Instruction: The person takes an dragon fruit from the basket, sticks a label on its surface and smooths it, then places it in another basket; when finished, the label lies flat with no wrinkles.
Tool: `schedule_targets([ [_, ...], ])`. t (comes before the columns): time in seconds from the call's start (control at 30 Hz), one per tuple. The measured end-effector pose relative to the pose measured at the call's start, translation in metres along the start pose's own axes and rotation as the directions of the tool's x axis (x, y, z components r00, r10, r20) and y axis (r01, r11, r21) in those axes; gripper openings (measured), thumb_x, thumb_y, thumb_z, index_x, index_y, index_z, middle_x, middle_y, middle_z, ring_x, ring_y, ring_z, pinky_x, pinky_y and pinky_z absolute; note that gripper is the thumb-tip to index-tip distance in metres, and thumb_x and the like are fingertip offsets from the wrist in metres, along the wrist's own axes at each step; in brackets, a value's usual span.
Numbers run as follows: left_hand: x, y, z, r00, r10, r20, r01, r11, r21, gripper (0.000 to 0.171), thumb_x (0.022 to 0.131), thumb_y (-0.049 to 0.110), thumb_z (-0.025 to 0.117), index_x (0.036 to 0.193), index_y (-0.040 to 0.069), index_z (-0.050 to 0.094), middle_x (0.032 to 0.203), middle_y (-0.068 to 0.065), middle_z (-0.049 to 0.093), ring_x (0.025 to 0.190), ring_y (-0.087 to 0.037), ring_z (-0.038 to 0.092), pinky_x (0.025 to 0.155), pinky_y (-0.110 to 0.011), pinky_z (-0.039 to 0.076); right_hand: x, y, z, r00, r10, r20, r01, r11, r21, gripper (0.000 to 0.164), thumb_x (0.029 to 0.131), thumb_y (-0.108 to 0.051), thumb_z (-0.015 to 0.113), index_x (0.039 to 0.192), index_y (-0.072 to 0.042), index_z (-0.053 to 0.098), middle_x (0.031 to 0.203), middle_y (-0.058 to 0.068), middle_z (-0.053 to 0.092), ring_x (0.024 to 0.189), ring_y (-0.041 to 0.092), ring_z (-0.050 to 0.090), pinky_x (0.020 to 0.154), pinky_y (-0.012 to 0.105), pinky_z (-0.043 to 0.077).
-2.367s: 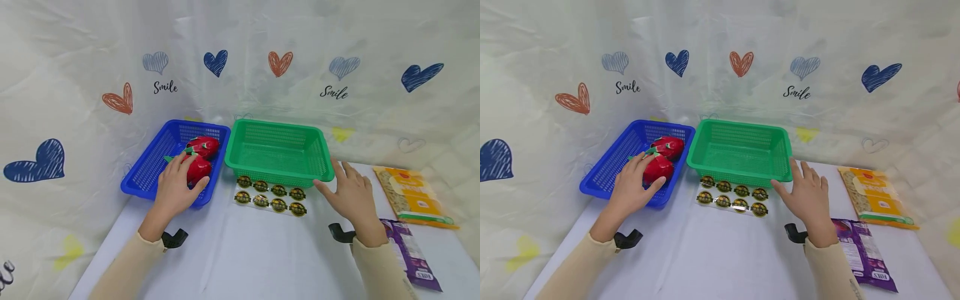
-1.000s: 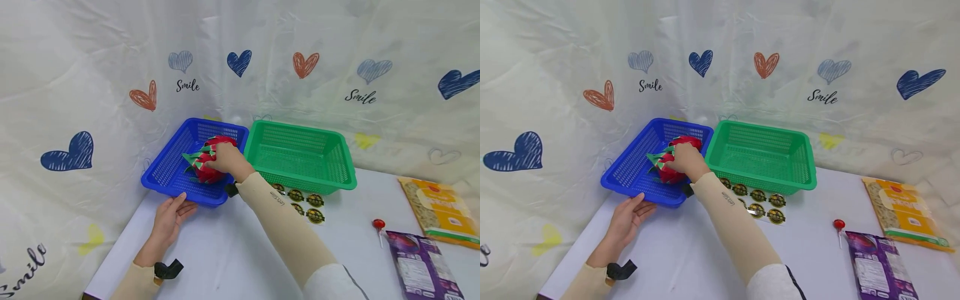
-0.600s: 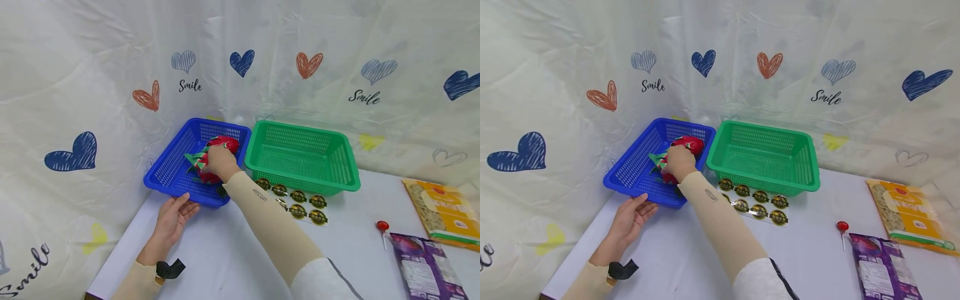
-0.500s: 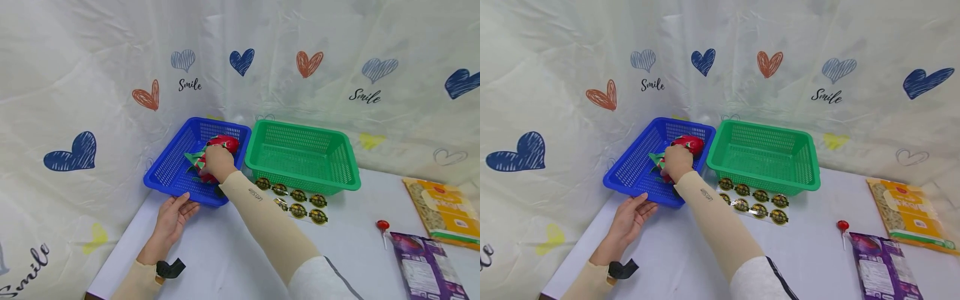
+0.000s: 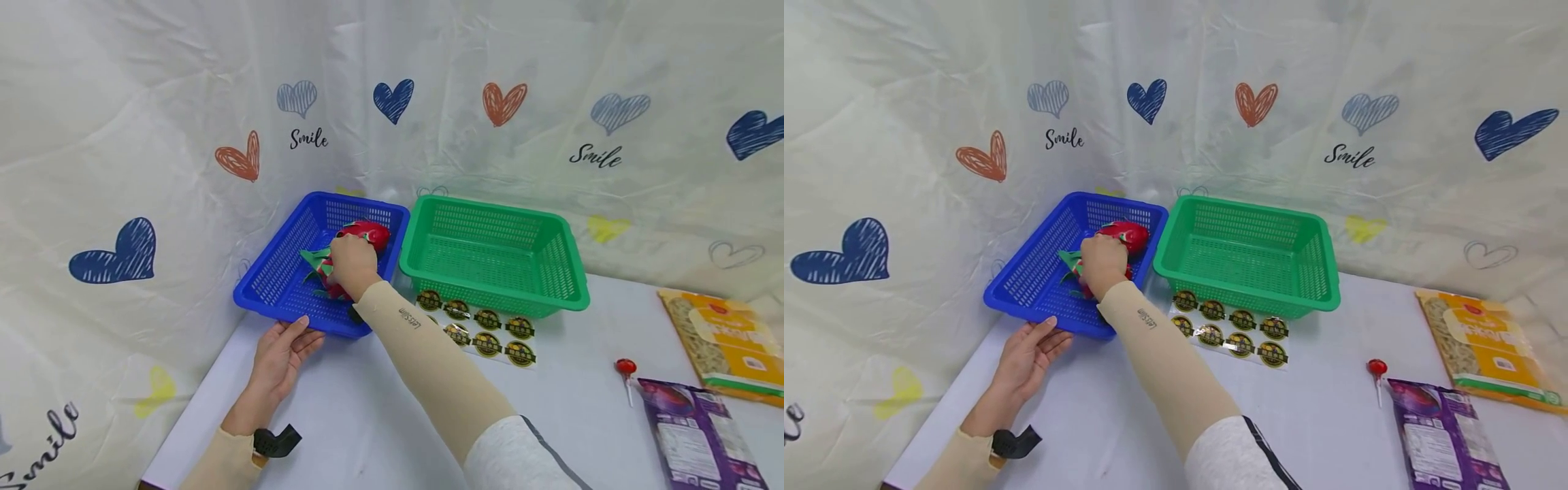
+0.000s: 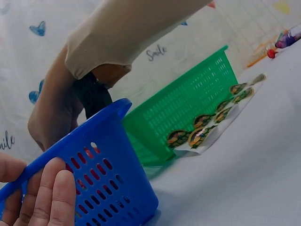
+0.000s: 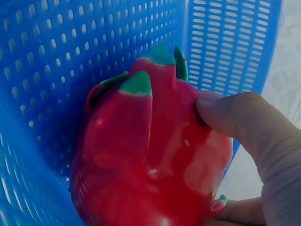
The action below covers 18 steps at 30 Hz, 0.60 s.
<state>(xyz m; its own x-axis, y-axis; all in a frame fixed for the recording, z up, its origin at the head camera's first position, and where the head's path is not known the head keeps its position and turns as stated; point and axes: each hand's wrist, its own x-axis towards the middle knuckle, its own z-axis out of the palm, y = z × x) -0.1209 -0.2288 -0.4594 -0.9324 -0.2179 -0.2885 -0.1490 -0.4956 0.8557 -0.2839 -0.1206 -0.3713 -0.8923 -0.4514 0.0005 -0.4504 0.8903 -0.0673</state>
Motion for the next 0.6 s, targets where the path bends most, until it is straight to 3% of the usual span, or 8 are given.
schedule_targets([
  [0.17,-0.002,0.0,0.001,1.0,-0.004,-0.006,0.004,1.0,0.011,0.035,0.106,0.02,0.061,0.133,0.002,0.046,0.091,0.002,0.079,0.085,-0.012,0.078,0.086,-0.028,0.064,-0.002,0.003,0.0,1.0,0.003,0.003,-0.003,0.998,0.062,0.059,0.077,-0.047,0.091,0.122,-0.015,0.073,0.122,0.007,0.074,0.101,0.024,0.075,0.086,0.041,0.065],
  [0.33,-0.003,-0.001,0.0,1.0,-0.008,-0.008,0.008,1.0,0.014,0.037,0.107,0.021,0.06,0.135,0.003,0.045,0.09,0.003,0.079,0.086,-0.011,0.078,0.086,-0.028,0.064,-0.007,0.009,-0.006,1.0,-0.011,-0.007,0.011,0.991,0.132,0.051,0.075,-0.044,0.093,0.111,-0.013,0.073,0.109,0.004,0.076,0.093,0.022,0.074,0.084,0.038,0.065],
  [0.6,-0.003,0.001,-0.001,1.0,0.0,0.002,0.0,1.0,0.006,0.025,0.106,0.023,0.061,0.123,0.008,0.05,0.088,0.003,0.078,0.086,-0.011,0.078,0.086,-0.027,0.064,-0.018,0.02,-0.025,0.999,-0.01,-0.044,0.02,0.971,0.239,0.05,0.074,-0.043,0.092,0.106,-0.011,0.071,0.098,0.003,0.074,0.082,0.019,0.068,0.077,0.034,0.065],
])
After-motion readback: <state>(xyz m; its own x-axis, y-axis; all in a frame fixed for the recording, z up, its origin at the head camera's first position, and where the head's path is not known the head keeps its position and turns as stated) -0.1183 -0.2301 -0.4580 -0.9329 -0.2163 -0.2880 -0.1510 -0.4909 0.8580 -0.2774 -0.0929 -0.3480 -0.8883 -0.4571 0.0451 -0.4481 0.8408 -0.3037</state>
